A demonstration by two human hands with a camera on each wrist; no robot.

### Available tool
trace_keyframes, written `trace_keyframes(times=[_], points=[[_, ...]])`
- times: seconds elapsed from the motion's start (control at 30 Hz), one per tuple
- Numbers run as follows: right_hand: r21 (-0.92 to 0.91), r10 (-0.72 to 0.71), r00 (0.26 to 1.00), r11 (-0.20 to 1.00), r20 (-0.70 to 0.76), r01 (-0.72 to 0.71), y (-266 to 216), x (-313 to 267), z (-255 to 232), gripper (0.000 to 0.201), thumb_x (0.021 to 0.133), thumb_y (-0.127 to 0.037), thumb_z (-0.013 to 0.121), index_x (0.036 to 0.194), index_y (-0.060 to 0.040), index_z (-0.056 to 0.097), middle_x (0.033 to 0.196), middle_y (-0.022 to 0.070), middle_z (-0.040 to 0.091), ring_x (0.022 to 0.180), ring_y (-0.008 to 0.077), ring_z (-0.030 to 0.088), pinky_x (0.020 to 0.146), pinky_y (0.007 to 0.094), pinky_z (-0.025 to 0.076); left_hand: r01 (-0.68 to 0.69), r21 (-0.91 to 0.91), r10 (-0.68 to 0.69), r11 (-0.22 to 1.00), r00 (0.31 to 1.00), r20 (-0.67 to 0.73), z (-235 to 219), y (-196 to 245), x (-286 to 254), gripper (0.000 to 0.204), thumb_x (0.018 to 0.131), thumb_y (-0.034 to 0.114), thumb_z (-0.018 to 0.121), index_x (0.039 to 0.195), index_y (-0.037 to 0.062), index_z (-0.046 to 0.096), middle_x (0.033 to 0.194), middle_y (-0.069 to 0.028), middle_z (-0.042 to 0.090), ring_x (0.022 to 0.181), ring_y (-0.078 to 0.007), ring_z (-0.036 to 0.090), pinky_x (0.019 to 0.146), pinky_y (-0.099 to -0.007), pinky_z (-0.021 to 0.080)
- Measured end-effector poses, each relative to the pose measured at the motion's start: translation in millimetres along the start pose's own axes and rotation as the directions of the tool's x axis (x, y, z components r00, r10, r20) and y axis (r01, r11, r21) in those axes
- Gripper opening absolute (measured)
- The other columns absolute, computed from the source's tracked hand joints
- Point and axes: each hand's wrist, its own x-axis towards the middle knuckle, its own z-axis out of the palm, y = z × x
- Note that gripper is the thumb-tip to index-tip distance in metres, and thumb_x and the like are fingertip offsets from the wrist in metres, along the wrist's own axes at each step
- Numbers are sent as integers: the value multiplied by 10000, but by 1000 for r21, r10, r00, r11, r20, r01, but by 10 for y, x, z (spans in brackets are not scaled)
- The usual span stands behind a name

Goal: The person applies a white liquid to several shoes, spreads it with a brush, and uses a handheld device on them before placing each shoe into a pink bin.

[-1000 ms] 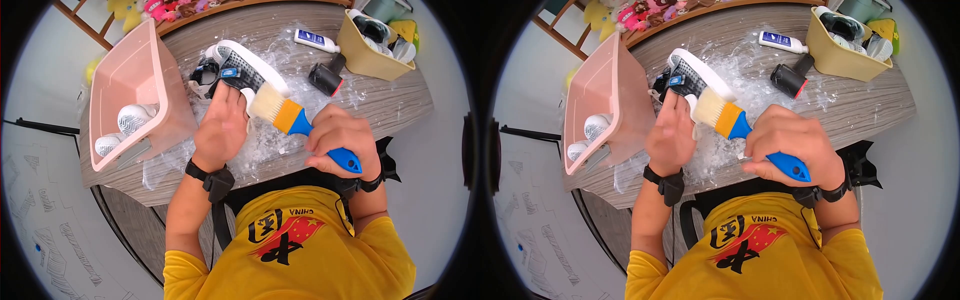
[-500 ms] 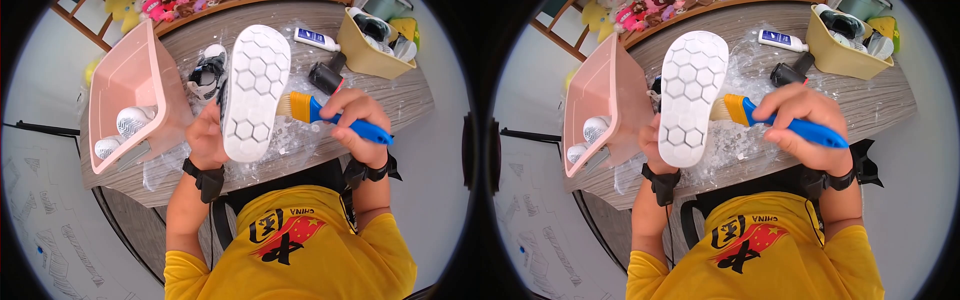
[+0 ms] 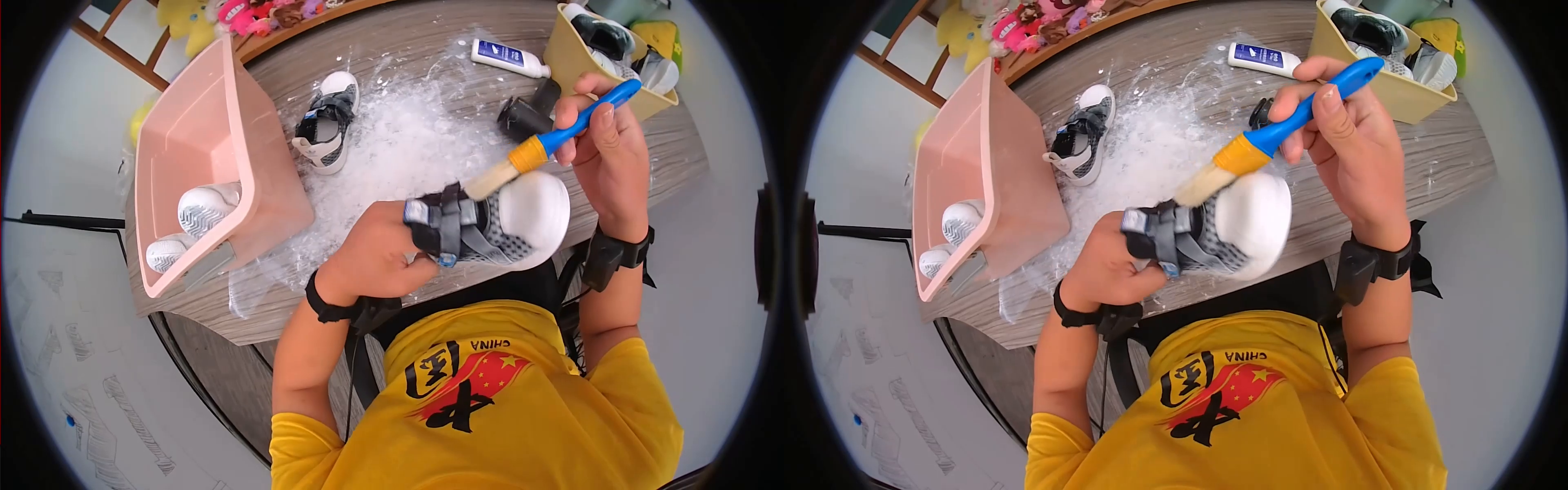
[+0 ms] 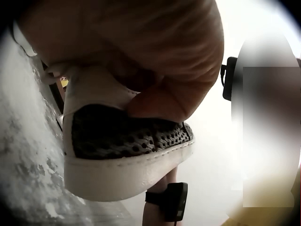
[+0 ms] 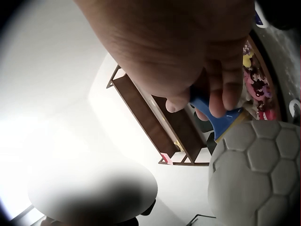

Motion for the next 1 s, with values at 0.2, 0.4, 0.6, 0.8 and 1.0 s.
trace_keyframes(times=[0.2, 0.4, 0.6, 0.8, 1.0], points=[[24, -60, 973, 998, 222, 56, -172, 58, -120, 423, 1038, -341, 482, 1283, 2, 440, 948, 111, 644, 687, 125, 567, 642, 252, 481, -157, 346, 155, 925, 987, 35, 62, -124, 12, 240, 580, -4, 706, 811, 56, 676, 788, -82, 634, 683, -300, 584, 605, -386, 478], [-283, -117, 980, 946, 163, 160, -255, -27, 152, 301, 979, -214, 584, 1175, 1, 509, 1024, 173, 654, 825, 185, 606, 749, 301, 496, -78, 433, 106, 898, 993, -42, 76, -134, 37, 296, 628, -39, 676, 897, 81, 700, 887, -85, 668, 774, -326, 598, 680, -391, 497], [-363, -207, 947, 886, 247, 289, -302, -99, 295, 295, 928, -201, 661, 1112, -7, 539, 1031, 190, 655, 928, 237, 631, 784, 319, 500, 39, 553, 21, 833, 995, -101, 121, -224, -27, 348, 666, -37, 668, 983, 103, 701, 882, -84, 651, 812, -331, 582, 693, -407, 496], [-535, -127, 912, 775, 390, 337, -385, -98, 461, 231, 878, -210, 717, 950, -21, 605, 876, 137, 666, 820, 232, 633, 755, 331, 502, 291, 433, -184, 853, 944, -273, 114, -194, -7, 274, 772, 2, 635, 1044, 35, 654, 913, -179, 643, 836, -400, 590, 728, -432, 496], [-676, 7, 955, 708, 297, 205, -303, -26, 415, 198, 900, -195, 688, 979, -25, 624, 822, 72, 661, 792, 198, 644, 736, 305, 506, 364, -16, -351, 931, 884, -310, 8, -89, 1, 233, 847, -19, 652, 1078, -13, 622, 984, -87, 677, 906, -186, 637, 775, -317, 484]])
